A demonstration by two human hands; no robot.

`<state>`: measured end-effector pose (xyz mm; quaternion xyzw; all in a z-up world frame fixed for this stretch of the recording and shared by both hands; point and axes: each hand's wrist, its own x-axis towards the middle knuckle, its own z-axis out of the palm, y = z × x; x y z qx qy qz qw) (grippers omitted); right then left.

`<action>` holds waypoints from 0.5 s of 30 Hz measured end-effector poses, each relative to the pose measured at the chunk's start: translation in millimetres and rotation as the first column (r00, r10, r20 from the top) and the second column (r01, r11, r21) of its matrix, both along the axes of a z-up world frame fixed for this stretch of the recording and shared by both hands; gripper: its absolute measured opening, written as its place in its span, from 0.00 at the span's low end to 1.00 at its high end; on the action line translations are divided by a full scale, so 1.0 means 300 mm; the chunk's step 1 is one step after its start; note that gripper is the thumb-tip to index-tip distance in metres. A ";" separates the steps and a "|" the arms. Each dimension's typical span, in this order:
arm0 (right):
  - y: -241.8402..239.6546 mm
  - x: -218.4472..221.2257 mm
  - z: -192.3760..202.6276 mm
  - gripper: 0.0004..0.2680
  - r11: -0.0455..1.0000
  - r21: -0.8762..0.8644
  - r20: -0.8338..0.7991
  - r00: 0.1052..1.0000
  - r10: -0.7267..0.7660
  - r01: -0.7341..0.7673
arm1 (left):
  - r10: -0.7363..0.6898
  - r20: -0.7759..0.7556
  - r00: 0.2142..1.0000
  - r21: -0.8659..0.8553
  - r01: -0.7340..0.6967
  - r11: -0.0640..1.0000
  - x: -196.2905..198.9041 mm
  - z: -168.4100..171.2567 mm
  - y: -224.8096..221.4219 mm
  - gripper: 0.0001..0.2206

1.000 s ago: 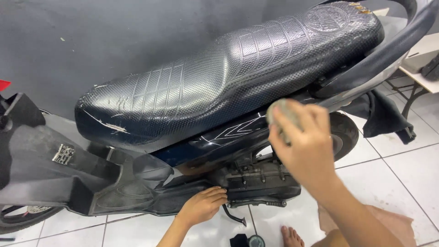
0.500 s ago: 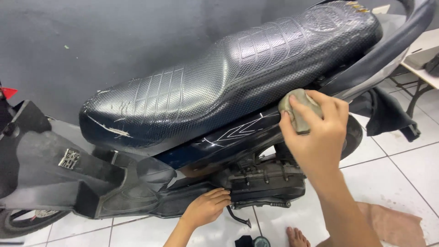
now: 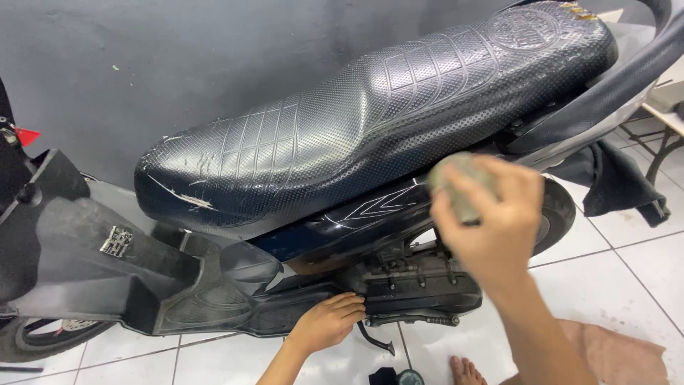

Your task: The person sits on the floor and uses a round polishing pad to rub the side panel of a black motorcycle. The hands move the pad in circular motions along the bodywork near the seat and rear wheel.

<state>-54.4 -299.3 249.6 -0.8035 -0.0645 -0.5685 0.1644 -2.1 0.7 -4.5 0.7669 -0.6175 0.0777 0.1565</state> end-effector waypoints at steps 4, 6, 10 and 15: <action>-0.012 0.013 -0.020 0.08 0.999 -0.029 0.047 0.998 -0.032 0.033 | -0.001 -0.028 1.000 -0.037 0.000 0.999 0.000 0.006 -0.001 0.10; 0.010 -0.007 -0.025 0.09 0.994 -0.024 -0.023 0.994 0.110 -0.111 | 0.001 0.001 1.000 -0.003 -0.001 1.000 0.006 -0.009 0.001 0.11; -0.034 0.014 -0.024 0.08 0.999 0.005 0.040 0.998 -0.042 0.042 | -0.002 -0.025 1.000 -0.032 0.002 0.999 0.001 -0.003 0.000 0.11; 0.076 -0.013 -0.033 0.11 0.990 -0.107 -0.013 0.996 0.093 -0.093 | 0.011 -0.021 1.000 -0.001 -0.011 1.000 0.000 0.008 -0.003 0.11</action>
